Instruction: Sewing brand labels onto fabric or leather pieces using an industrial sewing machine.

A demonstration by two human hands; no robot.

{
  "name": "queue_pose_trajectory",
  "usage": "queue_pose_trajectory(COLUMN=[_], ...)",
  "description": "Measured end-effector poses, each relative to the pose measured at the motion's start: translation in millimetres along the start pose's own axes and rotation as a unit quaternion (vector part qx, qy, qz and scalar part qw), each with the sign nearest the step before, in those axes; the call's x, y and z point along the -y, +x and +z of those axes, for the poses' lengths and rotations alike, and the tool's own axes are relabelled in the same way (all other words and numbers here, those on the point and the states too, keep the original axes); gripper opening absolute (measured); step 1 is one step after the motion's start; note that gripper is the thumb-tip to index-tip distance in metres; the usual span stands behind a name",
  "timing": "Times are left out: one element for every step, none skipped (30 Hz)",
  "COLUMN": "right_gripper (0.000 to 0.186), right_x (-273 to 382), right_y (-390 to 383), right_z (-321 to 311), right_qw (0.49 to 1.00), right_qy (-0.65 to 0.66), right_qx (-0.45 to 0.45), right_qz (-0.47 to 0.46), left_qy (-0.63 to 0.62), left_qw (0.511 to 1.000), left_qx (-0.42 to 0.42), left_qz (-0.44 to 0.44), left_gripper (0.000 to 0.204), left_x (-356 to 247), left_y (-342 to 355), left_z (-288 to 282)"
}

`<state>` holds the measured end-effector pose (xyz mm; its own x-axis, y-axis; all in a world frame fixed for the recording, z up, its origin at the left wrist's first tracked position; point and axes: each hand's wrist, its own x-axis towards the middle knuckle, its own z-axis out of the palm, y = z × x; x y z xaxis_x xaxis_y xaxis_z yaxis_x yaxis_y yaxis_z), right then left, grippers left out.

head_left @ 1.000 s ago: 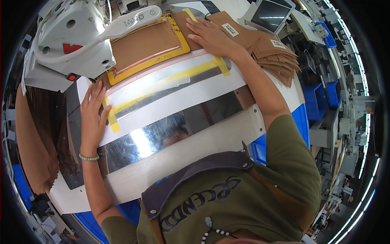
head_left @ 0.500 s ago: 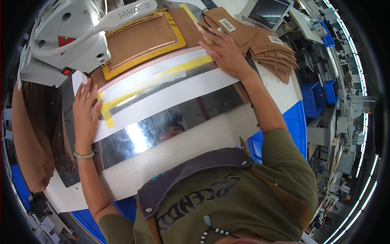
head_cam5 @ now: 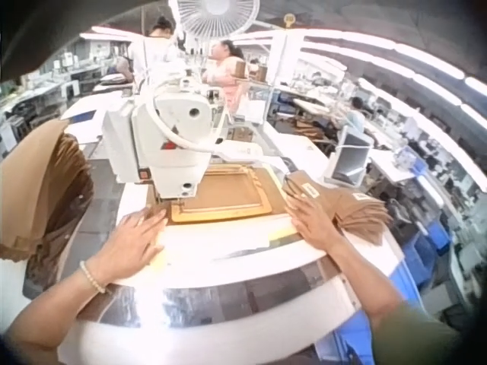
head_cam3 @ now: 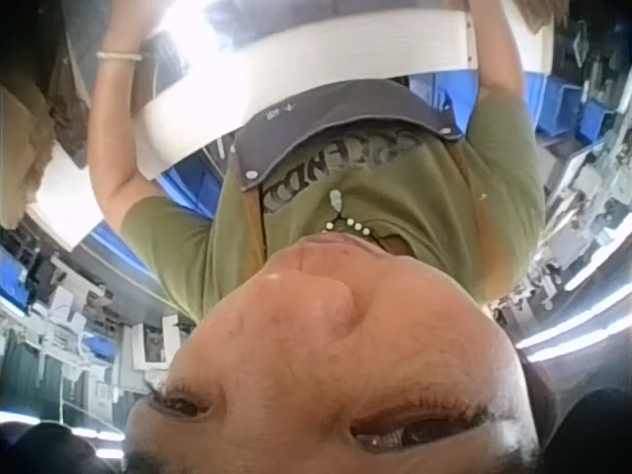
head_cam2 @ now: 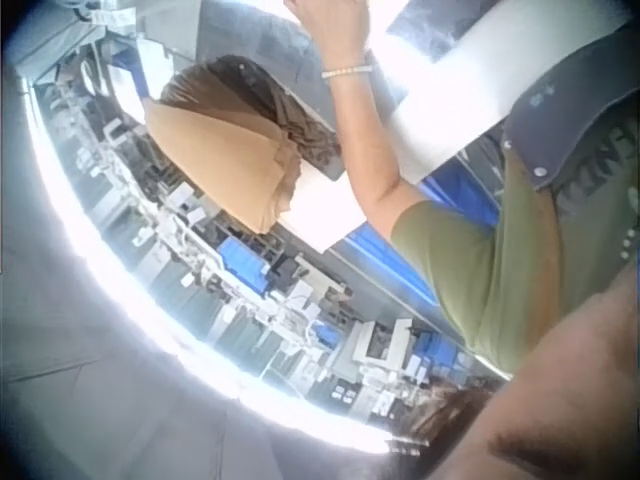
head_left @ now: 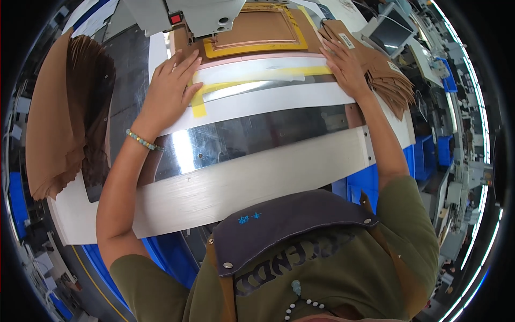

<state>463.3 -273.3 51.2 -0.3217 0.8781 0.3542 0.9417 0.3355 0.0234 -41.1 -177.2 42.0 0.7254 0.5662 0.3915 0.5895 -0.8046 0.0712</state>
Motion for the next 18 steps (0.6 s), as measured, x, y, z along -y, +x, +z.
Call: queue_pose_trajectory(right_gripper=[0.046,0.05,0.05,0.052,0.054,0.054,0.054,0.054,0.054,0.054,0.054,0.054,0.054,0.054,0.054,0.054,0.053,0.053], right_x=[4,8,7,6,6,5,4,4,3,2,4,5,6,8,9,9,10,11], right_y=[1,4,6,7,9,8,7,7,6,4,4,4,2,1,1,1,0,0], right_z=[2,3,3,4,6,6,6,7,7,7,7,7,5,4,2,0,-1,-2], right_qw=[1.0,1.0,0.999,0.998,0.996,0.996,0.995,0.996,0.996,0.995,0.995,0.995,0.995,0.994,0.994,0.994,0.994,0.995], right_qy=[-0.011,-0.021,-0.033,-0.036,-0.035,-0.038,-0.047,-0.05,-0.053,-0.058,-0.058,-0.057,-0.059,-0.066,-0.073,-0.075,-0.075,-0.076], right_qx=[0.001,0.003,0.006,0.041,0.076,0.083,0.085,0.079,0.073,0.074,0.075,0.075,0.075,0.076,0.076,0.075,0.067,0.059], right_qz=[-0.01,-0.021,-0.01,-0.018,-0.027,-0.01,0.0,0.008,0.015,0.021,0.029,0.035,0.038,0.037,0.036,0.039,0.031,0.024], left_qy=[0.008,0.016,0.007,-0.007,-0.02,-0.023,-0.03,-0.038,-0.046,-0.051,-0.052,-0.052,-0.054,-0.05,-0.044,-0.045,-0.028,-0.012], left_qw=[1.0,0.999,0.999,0.999,1.0,0.999,0.999,0.999,0.999,0.998,0.999,0.999,0.999,0.999,0.999,0.999,1.0,1.0], left_qx=[0.015,0.03,0.024,0.019,0.016,0.017,0.013,0.008,0.004,0.003,-0.002,-0.006,-0.006,-0.002,0.002,0.001,0.0,-0.003], left_qz=[0.012,0.023,0.036,0.027,0.016,0.016,0.026,0.023,0.019,0.026,0.013,0.0,0.003,-0.009,-0.02,-0.017,-0.013,-0.009], left_gripper=[0.054,0.054,0.054,0.055,0.056,0.056,0.056,0.056,0.056,0.056,0.055,0.055,0.055,0.053,0.052,0.052,0.052,0.052], left_x=[5,10,15,19,23,23,24,22,20,19,17,15,15,15,16,16,18,20], left_y=[2,1,2,2,1,3,4,5,6,7,6,5,4,3,2,2,-1,-2], left_z=[0,2,7,12,16,18,19,19,17,16,16,15,13,12,10,8,6,5])
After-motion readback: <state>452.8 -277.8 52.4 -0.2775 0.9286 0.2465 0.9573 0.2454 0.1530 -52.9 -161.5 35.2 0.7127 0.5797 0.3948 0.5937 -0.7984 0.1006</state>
